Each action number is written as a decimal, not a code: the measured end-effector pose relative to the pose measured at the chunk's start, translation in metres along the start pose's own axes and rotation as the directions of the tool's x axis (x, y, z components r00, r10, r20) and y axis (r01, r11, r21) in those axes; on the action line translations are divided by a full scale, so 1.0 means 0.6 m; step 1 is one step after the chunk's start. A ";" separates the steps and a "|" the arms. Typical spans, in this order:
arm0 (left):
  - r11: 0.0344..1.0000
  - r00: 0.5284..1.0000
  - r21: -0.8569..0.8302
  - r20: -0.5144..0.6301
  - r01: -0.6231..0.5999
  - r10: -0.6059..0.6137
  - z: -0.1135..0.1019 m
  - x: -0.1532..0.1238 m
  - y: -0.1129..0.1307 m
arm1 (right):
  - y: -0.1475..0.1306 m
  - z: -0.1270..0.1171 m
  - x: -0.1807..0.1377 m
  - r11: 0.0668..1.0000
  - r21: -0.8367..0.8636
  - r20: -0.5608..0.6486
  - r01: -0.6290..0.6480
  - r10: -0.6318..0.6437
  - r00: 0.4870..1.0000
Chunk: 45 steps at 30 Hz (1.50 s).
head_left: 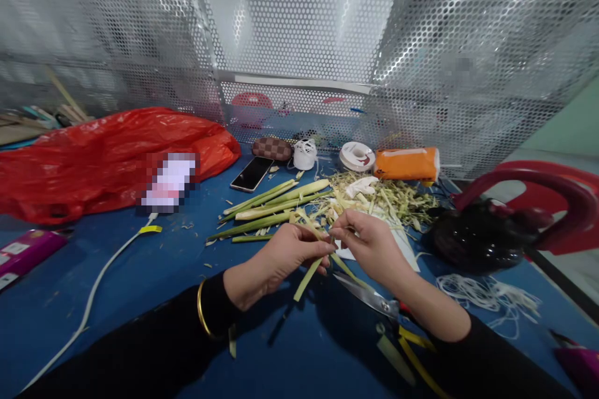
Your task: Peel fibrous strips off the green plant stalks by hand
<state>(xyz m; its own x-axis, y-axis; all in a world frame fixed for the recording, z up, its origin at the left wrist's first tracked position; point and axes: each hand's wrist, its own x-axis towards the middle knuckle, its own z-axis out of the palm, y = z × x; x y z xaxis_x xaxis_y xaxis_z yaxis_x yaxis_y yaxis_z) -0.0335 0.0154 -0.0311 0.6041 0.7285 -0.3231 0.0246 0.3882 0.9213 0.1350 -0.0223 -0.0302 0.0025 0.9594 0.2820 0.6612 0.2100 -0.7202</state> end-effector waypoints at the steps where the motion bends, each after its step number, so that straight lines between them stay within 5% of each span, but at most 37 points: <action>1: 1.000 1.000 0.001 0.008 -0.009 0.009 -0.001 0.000 0.001 | -0.001 0.001 -0.001 1.000 -0.015 -0.017 0.007 -0.007 1.000; 10: 0.996 0.996 -0.067 -0.058 0.057 -0.061 0.009 -0.004 -0.001 | 0.015 0.000 0.007 0.996 0.037 -0.053 0.083 -0.081 0.995; 18: 0.986 0.998 0.165 0.056 0.026 -0.036 0.024 -0.008 -0.013 | -0.012 0.012 -0.004 0.986 0.034 0.027 0.161 -0.162 0.986; 23: 0.987 0.999 0.159 0.040 0.002 -0.009 0.023 -0.012 -0.009 | -0.028 0.015 -0.012 0.963 -0.016 -0.040 0.268 -0.268 0.963; 27: 1.000 1.000 0.011 -0.027 -0.010 0.010 0.008 -0.005 -0.002 | -0.032 0.016 -0.016 0.868 -0.215 -0.069 0.447 -0.470 0.880; 31: 0.979 0.998 -0.196 -0.054 -0.046 0.037 -0.005 0.008 -0.005 | -0.024 0.016 -0.023 0.633 -0.489 -0.007 0.601 -0.691 0.722; 34: 0.951 0.995 -0.306 -0.093 -0.053 0.025 -0.006 0.011 -0.004 | -0.015 0.016 -0.029 0.454 -0.628 0.100 0.631 -0.758 0.645; 37: 0.920 0.989 -0.392 -0.145 -0.025 -0.035 -0.001 0.009 0.003 | -0.007 0.021 -0.033 0.375 -0.670 0.155 0.641 -0.774 0.614; 42: 0.904 0.986 -0.427 -0.154 -0.013 -0.058 0.003 0.006 0.004 | -0.004 0.030 -0.031 0.478 -0.607 0.076 0.635 -0.760 0.645; 45: 0.960 0.976 -0.264 -0.214 -0.088 0.031 0.004 0.005 0.001 | -0.009 0.028 -0.027 0.620 -0.512 -0.040 0.595 -0.709 0.704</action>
<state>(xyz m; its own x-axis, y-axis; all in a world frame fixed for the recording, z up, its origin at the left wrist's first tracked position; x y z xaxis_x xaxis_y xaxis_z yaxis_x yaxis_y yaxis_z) -0.0299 0.0162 -0.0311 0.4197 0.8441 -0.3338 -0.2399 0.4578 0.8561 0.1186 -0.0360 -0.0418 -0.4368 0.5190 0.7348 0.7953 0.6045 0.0459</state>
